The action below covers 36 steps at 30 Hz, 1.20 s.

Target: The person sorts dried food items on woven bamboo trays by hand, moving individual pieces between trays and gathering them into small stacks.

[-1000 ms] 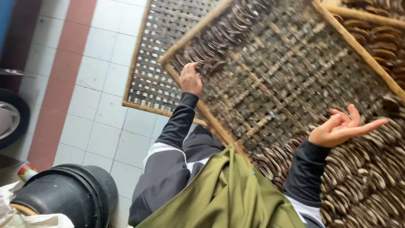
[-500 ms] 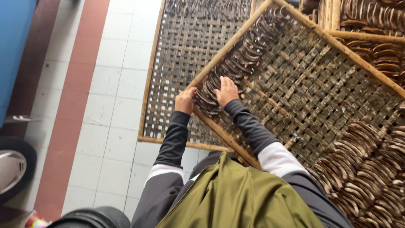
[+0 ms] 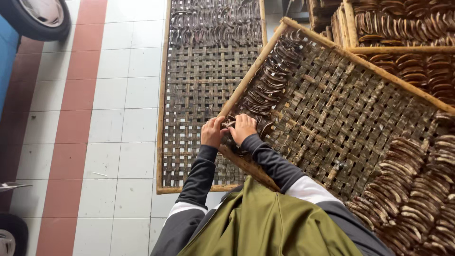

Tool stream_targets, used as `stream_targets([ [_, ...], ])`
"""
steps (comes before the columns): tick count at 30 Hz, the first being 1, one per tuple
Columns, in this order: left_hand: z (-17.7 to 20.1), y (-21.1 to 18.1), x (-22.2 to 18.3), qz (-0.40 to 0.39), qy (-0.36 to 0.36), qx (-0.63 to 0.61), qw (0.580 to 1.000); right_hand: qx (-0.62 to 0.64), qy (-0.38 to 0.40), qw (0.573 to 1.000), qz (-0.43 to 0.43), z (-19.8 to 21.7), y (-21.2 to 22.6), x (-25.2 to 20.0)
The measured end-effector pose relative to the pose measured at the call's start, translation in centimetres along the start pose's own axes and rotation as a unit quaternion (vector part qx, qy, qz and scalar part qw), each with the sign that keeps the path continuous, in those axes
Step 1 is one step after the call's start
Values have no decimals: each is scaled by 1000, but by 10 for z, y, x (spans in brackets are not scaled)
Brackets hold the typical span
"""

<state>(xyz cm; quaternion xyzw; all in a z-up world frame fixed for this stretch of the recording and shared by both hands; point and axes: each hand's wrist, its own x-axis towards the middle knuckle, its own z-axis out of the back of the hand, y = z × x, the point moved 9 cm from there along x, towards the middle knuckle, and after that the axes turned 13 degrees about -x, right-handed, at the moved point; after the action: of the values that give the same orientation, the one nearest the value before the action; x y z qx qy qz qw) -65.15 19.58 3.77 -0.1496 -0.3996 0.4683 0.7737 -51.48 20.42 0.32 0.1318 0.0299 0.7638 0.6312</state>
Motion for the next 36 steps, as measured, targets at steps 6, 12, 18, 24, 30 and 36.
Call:
stream_targets([
  [6,-2,11,2,61,52,-100,992,-19,73,996,-43,8,14,-23],
  [12,24,-8,42,90,79,-177,977,-27,11,999,-23,15,18,-20],
  [18,36,-14,54,83,-7,-237,968,202,-106,958,-173,29,-95,28],
  [24,-17,-6,28,185,-14,-278,942,44,-74,991,-99,21,-161,95],
  [30,-48,-10,30,189,-24,-284,940,-81,105,983,-127,22,-116,76],
  [36,-66,-21,36,192,-24,-309,931,-149,62,978,-130,12,-111,64],
])
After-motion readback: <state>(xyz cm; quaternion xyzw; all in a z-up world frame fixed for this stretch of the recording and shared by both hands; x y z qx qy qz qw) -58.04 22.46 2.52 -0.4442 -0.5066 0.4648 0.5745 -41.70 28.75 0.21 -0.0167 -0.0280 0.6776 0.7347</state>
